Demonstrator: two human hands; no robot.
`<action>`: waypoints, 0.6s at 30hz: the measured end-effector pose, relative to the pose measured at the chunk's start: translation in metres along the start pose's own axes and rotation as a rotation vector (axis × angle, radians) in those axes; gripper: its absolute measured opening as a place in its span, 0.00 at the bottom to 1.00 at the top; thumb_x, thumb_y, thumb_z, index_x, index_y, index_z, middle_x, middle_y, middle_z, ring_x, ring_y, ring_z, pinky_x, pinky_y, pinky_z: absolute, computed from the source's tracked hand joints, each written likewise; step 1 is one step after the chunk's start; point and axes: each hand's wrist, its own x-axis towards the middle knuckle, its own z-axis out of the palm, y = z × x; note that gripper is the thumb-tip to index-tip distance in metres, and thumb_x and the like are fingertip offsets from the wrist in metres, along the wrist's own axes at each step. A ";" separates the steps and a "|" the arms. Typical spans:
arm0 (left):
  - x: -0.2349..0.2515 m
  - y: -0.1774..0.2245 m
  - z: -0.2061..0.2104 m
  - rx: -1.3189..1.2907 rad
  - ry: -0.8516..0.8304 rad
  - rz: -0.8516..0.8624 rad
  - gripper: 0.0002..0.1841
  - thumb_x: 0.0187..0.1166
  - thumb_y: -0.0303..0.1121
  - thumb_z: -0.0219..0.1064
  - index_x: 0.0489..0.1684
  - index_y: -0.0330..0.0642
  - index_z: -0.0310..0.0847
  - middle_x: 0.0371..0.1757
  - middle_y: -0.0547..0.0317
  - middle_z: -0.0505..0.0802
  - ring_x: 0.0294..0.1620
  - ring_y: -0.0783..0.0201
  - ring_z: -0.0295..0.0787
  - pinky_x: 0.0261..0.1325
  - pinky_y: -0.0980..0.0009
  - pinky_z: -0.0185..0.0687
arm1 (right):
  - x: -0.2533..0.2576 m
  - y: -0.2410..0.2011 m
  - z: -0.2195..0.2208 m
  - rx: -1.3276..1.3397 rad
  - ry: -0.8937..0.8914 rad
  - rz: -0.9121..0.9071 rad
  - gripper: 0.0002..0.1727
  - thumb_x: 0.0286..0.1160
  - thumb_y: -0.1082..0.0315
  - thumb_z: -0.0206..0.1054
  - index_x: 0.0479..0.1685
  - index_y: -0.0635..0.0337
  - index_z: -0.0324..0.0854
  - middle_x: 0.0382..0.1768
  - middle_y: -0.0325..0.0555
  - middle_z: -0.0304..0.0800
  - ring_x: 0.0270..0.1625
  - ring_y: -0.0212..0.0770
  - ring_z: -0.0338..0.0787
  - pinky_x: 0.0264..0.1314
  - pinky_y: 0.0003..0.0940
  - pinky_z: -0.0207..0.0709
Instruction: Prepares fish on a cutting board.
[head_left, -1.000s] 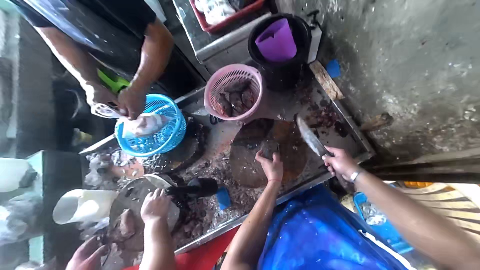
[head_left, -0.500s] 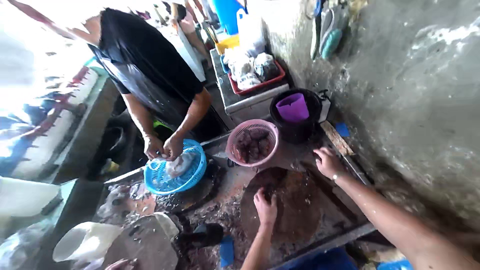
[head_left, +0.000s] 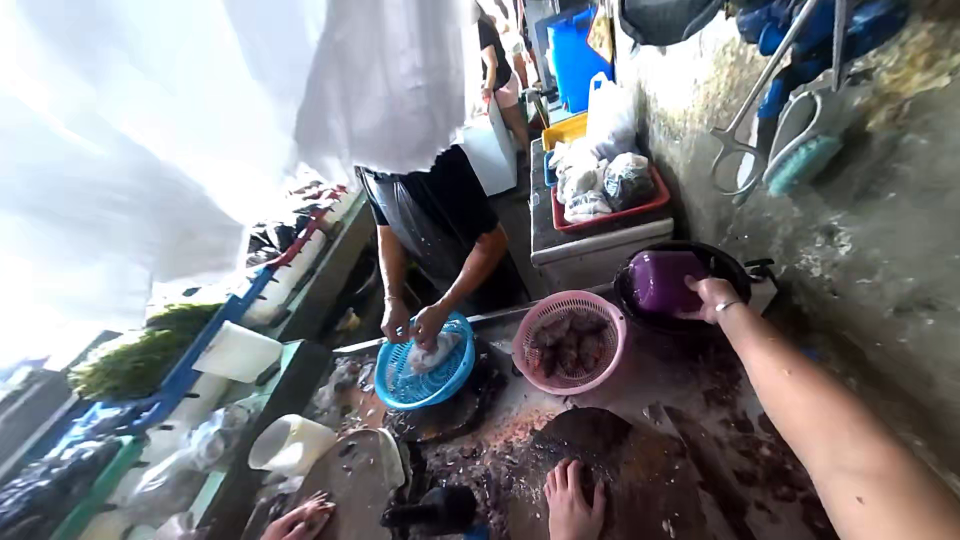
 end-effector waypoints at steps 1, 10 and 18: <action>0.000 0.001 0.000 0.007 -0.005 -0.001 0.33 0.72 0.66 0.61 0.67 0.54 0.86 0.74 0.51 0.86 0.76 0.45 0.79 0.78 0.43 0.72 | 0.005 0.000 -0.003 0.102 0.028 0.098 0.36 0.85 0.43 0.64 0.83 0.56 0.65 0.78 0.61 0.74 0.73 0.61 0.83 0.63 0.63 0.85; -0.002 0.002 0.000 0.034 -0.007 -0.001 0.25 0.77 0.57 0.59 0.64 0.55 0.86 0.74 0.52 0.85 0.77 0.45 0.77 0.77 0.44 0.72 | -0.030 0.006 -0.010 -0.949 0.017 -0.737 0.15 0.74 0.68 0.77 0.55 0.67 0.87 0.52 0.68 0.91 0.61 0.69 0.89 0.67 0.71 0.78; 0.022 0.006 -0.001 0.075 0.004 0.028 0.25 0.85 0.57 0.51 0.69 0.59 0.84 0.75 0.52 0.84 0.78 0.46 0.77 0.79 0.45 0.72 | -0.144 -0.019 -0.061 -1.090 0.006 -1.153 0.07 0.75 0.73 0.73 0.47 0.67 0.90 0.48 0.64 0.92 0.61 0.69 0.87 0.66 0.68 0.78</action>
